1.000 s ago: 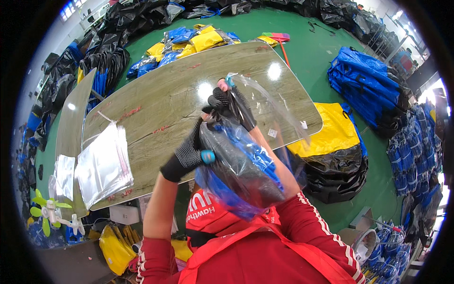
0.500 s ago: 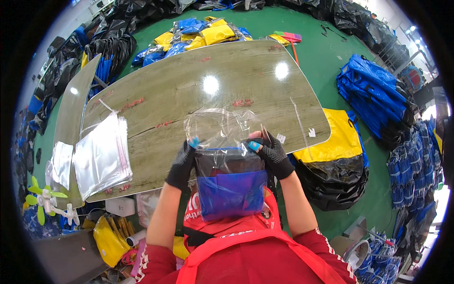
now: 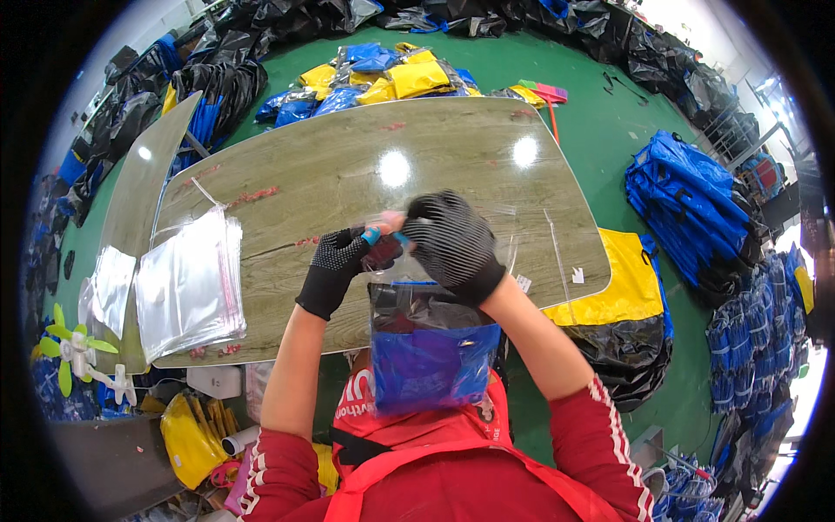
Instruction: The person folds yellow and blue waterproof bags and places each into a clear plastic bag on a workbench. They repeat this sequence for multiple bags, alternating between colors and ensuring each is neatly folded before sealing it in plastic.
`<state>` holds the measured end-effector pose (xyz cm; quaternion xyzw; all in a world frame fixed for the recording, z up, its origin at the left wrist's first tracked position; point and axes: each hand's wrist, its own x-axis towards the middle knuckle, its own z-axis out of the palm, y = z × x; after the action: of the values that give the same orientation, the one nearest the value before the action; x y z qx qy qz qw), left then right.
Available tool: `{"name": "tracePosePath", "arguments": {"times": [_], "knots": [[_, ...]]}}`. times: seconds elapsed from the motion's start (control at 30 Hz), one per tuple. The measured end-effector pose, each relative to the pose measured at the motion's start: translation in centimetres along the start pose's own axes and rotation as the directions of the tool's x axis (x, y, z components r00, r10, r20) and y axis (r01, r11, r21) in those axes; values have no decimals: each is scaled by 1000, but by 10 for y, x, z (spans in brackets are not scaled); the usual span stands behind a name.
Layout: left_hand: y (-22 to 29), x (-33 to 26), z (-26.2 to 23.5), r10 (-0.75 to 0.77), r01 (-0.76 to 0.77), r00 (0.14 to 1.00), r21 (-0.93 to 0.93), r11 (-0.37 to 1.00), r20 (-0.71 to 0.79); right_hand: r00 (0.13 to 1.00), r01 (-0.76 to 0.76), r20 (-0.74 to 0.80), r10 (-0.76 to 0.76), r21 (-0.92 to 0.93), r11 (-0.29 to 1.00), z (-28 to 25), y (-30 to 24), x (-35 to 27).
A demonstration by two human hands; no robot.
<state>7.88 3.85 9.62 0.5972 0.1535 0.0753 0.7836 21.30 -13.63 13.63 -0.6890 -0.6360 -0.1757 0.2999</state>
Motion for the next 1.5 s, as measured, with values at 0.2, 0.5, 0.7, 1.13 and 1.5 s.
{"name": "tracePosePath", "arguments": {"times": [0.2, 0.5, 0.7, 1.13, 1.5], "knots": [[9, 0, -1, 155, -200, 979, 457, 867, 135, 952, 100, 296, -76, -65, 993, 21, 21, 29], [-1, -5, -21, 76, -82, 996, 161, 984, 44, 636, -756, -209, 743, 27, 654, -91, 101, 56], [15, -3, -31, 106, -87, 993, 259, 962, -59, 509, -812, 305, 805, 481, 331, -57, 115, -36], [-14, -86, -50, 185, -529, 848, 808, 259, 496, 948, -233, 292, 123, 377, 896, -46, 29, -142], [-58, -53, -8, 468, -276, 884, 803, 528, -4, 974, -155, 193, 118, 186, 970, 6, -28, -104]]}}
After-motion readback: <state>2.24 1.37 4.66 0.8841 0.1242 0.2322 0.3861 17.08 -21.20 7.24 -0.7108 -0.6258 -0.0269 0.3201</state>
